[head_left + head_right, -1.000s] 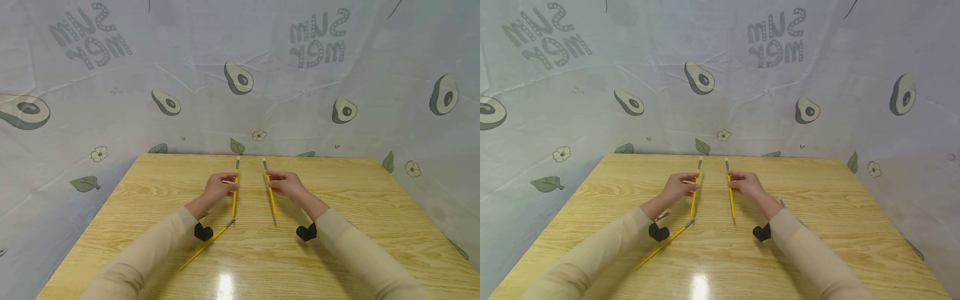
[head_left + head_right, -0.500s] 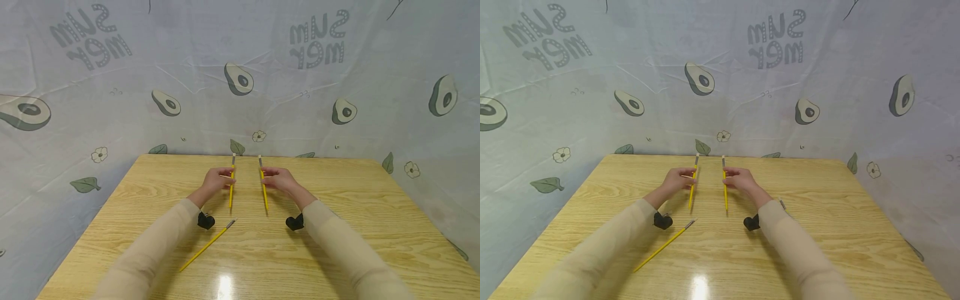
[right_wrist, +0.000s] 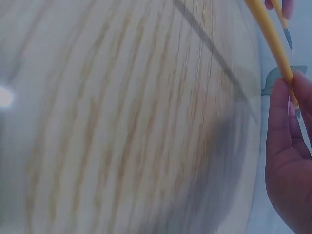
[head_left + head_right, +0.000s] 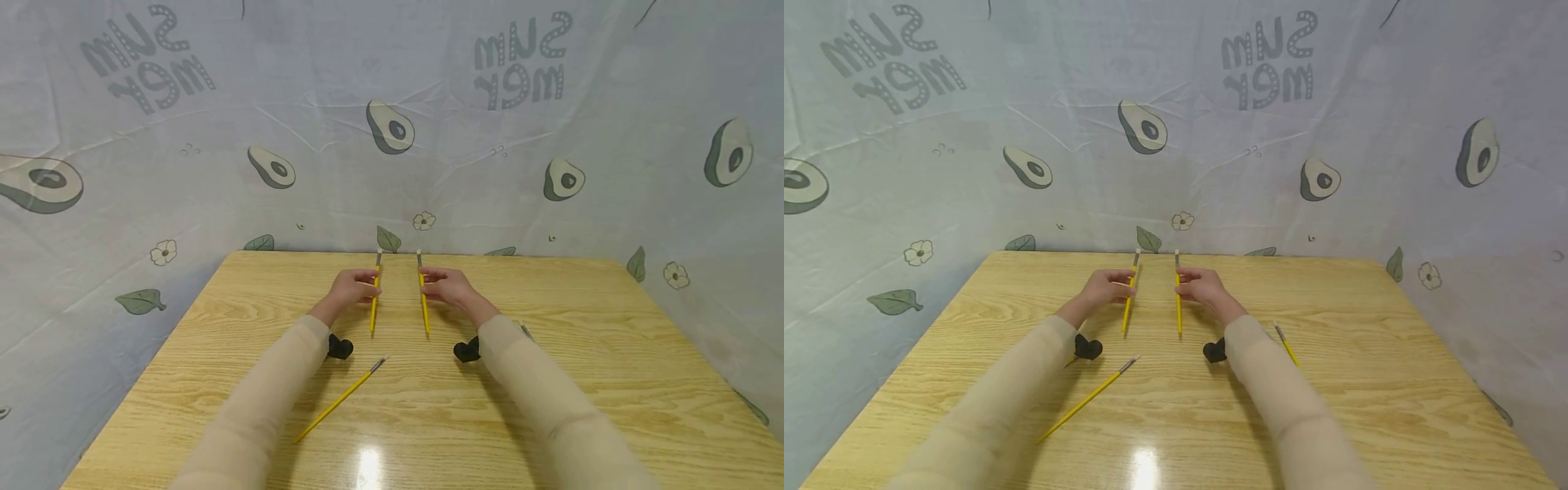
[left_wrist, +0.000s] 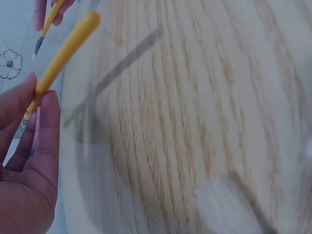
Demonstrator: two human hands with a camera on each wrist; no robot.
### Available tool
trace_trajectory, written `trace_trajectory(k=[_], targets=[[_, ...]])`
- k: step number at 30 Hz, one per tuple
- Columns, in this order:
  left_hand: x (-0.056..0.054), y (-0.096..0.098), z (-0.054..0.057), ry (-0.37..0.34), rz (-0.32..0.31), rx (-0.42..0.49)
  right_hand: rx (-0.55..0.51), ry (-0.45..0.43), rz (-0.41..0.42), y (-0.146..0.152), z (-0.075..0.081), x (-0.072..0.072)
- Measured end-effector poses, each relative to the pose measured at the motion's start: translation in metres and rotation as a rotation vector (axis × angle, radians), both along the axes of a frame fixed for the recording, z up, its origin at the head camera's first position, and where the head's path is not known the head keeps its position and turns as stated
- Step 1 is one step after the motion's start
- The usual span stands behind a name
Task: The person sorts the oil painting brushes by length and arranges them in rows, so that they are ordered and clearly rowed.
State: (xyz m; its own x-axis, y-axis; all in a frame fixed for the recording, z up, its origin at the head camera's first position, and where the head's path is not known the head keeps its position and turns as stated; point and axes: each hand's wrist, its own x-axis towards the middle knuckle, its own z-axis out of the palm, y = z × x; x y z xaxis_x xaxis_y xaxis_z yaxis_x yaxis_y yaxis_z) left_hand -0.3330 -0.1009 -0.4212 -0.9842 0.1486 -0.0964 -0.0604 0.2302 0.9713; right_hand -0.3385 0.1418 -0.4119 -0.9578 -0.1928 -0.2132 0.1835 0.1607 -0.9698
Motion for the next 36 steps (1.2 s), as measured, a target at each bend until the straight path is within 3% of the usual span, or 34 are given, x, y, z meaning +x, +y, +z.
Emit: trace_trajectory(k=[5, 9, 22, 36], targets=[[-0.003, 0.004, 0.000, 0.004, -0.017, -0.035, -0.004, -0.005, -0.014, -0.003, -0.004, -0.009], [-0.004, 0.006, -0.001, 0.006, 0.004, -0.054, 0.003, 0.003, -0.017, -0.006, -0.007, -0.014], [-0.012, 0.012, -0.009, 0.006, 0.027, -0.101, 0.015, 0.022, -0.035, -0.020, -0.013, -0.020], [-0.014, 0.017, -0.013, 0.037, 0.034, -0.124, 0.013, -0.015, -0.092, -0.025, -0.021, -0.024]])
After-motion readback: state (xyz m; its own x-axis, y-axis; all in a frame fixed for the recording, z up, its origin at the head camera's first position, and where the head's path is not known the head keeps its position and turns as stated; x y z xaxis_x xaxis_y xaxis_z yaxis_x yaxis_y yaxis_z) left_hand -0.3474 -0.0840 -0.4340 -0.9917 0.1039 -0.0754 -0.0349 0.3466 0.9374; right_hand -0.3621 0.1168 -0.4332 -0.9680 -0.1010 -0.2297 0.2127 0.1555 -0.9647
